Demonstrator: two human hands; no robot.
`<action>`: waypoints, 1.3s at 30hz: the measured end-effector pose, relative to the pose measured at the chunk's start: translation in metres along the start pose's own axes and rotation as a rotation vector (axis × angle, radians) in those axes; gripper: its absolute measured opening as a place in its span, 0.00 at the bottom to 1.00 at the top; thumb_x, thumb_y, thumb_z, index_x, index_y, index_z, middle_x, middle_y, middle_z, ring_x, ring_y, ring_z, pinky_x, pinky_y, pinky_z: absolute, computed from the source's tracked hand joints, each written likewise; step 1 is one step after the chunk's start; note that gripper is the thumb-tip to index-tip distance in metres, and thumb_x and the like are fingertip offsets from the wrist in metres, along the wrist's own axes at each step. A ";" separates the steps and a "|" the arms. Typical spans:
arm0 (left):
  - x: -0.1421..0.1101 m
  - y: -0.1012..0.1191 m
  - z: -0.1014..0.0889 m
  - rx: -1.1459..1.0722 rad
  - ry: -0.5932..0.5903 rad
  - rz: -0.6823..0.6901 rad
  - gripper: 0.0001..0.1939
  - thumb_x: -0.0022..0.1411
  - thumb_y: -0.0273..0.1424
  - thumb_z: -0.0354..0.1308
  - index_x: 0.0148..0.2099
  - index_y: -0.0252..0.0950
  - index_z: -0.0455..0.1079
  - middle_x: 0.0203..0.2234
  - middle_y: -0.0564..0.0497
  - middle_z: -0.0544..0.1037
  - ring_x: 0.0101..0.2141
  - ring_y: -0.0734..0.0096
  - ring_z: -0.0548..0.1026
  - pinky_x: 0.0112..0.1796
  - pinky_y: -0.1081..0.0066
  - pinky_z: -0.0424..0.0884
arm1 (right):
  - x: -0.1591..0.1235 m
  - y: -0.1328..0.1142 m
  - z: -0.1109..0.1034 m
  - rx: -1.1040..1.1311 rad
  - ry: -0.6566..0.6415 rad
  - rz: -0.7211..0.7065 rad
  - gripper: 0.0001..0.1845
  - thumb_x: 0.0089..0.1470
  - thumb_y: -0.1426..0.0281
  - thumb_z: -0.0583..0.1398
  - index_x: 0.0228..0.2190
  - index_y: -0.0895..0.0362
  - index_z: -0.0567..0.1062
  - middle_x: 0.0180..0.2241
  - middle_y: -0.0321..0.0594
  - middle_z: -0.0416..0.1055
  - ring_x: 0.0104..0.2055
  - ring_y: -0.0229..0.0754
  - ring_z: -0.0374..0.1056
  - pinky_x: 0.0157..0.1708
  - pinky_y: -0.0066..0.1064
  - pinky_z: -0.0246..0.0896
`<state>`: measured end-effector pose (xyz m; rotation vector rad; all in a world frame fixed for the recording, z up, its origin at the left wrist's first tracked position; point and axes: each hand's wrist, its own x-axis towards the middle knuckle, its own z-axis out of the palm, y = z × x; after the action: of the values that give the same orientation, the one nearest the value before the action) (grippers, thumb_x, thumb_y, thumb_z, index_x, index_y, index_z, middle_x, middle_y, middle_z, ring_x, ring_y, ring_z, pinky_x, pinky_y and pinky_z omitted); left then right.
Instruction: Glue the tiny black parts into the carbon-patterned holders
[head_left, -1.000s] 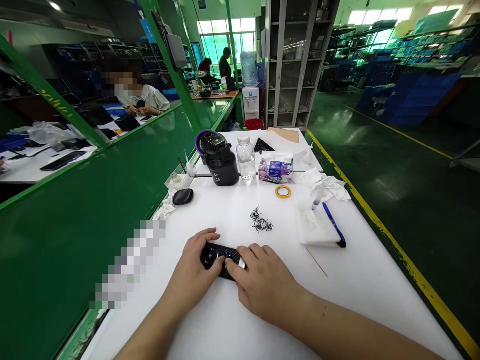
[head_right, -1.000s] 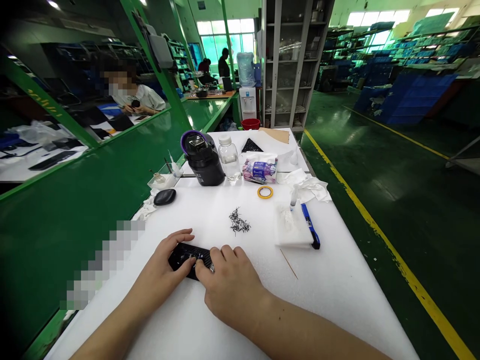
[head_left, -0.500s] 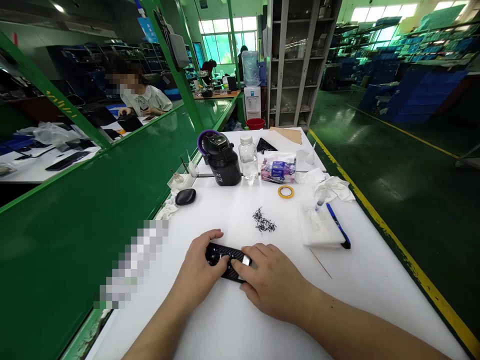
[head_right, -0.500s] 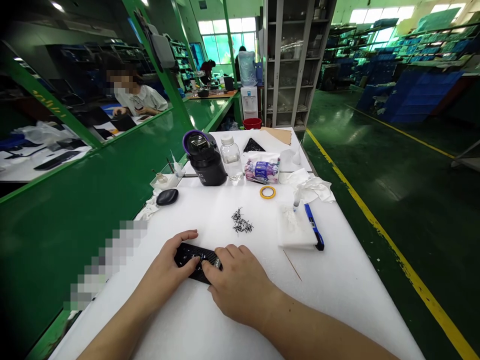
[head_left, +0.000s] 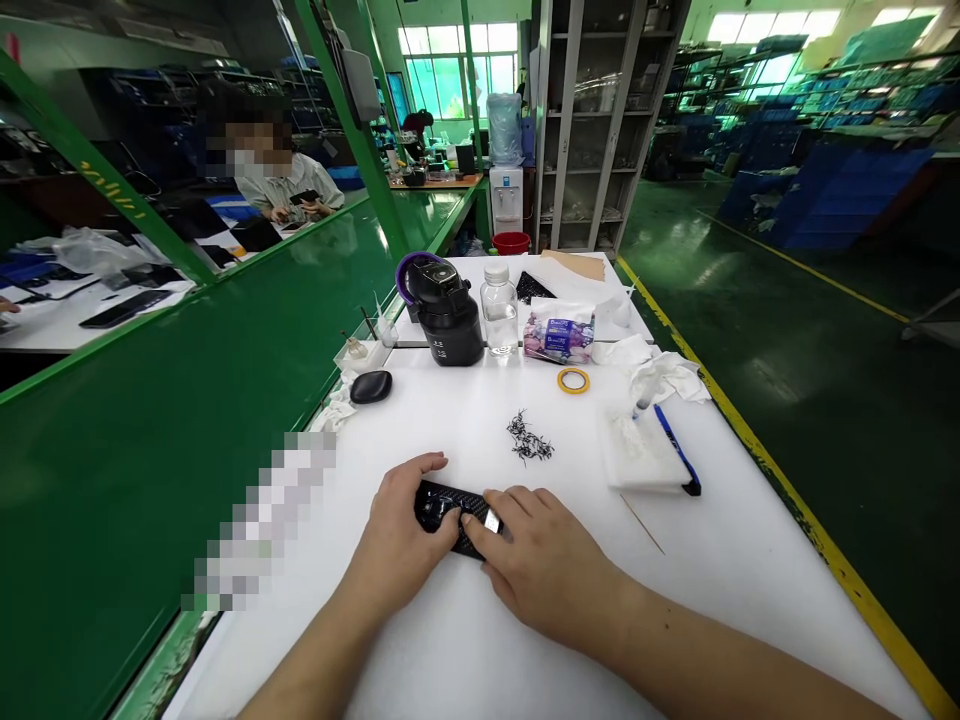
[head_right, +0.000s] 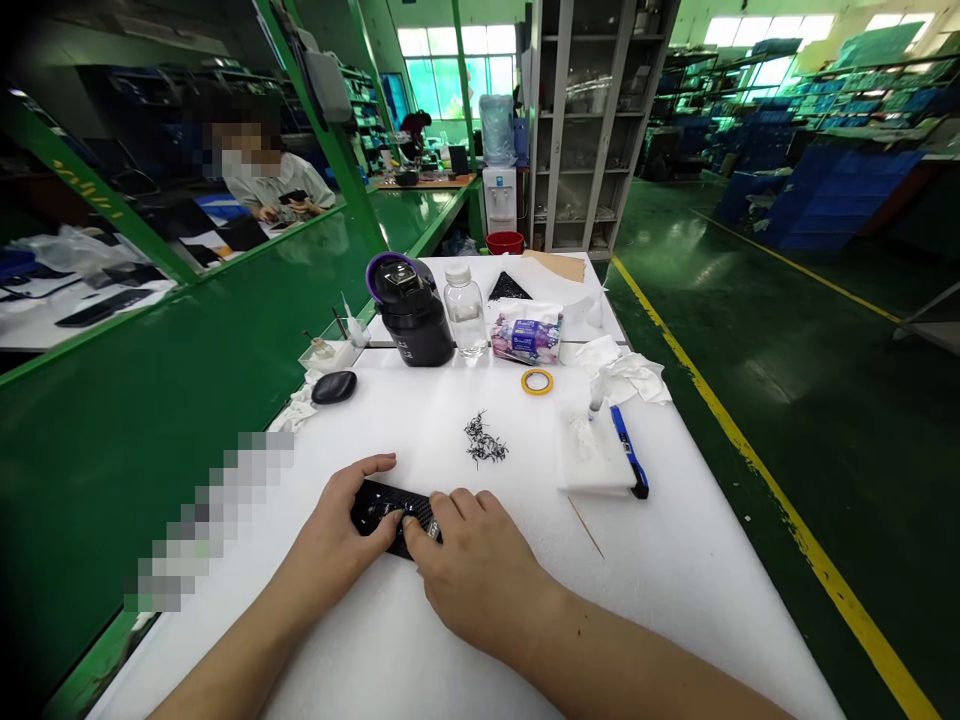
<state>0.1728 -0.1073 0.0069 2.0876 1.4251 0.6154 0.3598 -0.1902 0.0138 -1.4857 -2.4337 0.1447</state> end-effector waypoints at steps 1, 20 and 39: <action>-0.001 0.000 0.000 0.005 0.018 0.015 0.25 0.56 0.33 0.56 0.57 0.43 0.61 0.55 0.47 0.67 0.58 0.55 0.64 0.59 0.50 0.61 | 0.000 0.001 0.000 0.007 0.001 -0.001 0.24 0.62 0.69 0.54 0.58 0.57 0.65 0.55 0.52 0.65 0.50 0.53 0.62 0.46 0.44 0.60; -0.001 0.009 -0.048 0.142 -0.177 0.349 0.27 0.58 0.30 0.56 0.60 0.46 0.61 0.62 0.50 0.63 0.66 0.53 0.51 0.62 0.50 0.58 | 0.003 -0.001 -0.003 -0.019 0.012 -0.003 0.23 0.60 0.68 0.54 0.57 0.56 0.66 0.49 0.50 0.68 0.46 0.51 0.62 0.42 0.42 0.58; -0.155 -0.117 -0.194 0.333 0.269 -0.354 0.27 0.57 0.50 0.59 0.56 0.49 0.58 0.48 0.50 0.79 0.52 0.52 0.74 0.52 0.51 0.70 | -0.007 0.024 -0.019 0.186 0.563 -0.051 0.19 0.60 0.73 0.57 0.53 0.59 0.68 0.47 0.50 0.68 0.53 0.51 0.62 0.53 0.48 0.62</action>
<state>-0.0841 -0.1842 0.0650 1.9663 2.1166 0.5574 0.3890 -0.1865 0.0250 -1.1837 -1.9437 -0.0530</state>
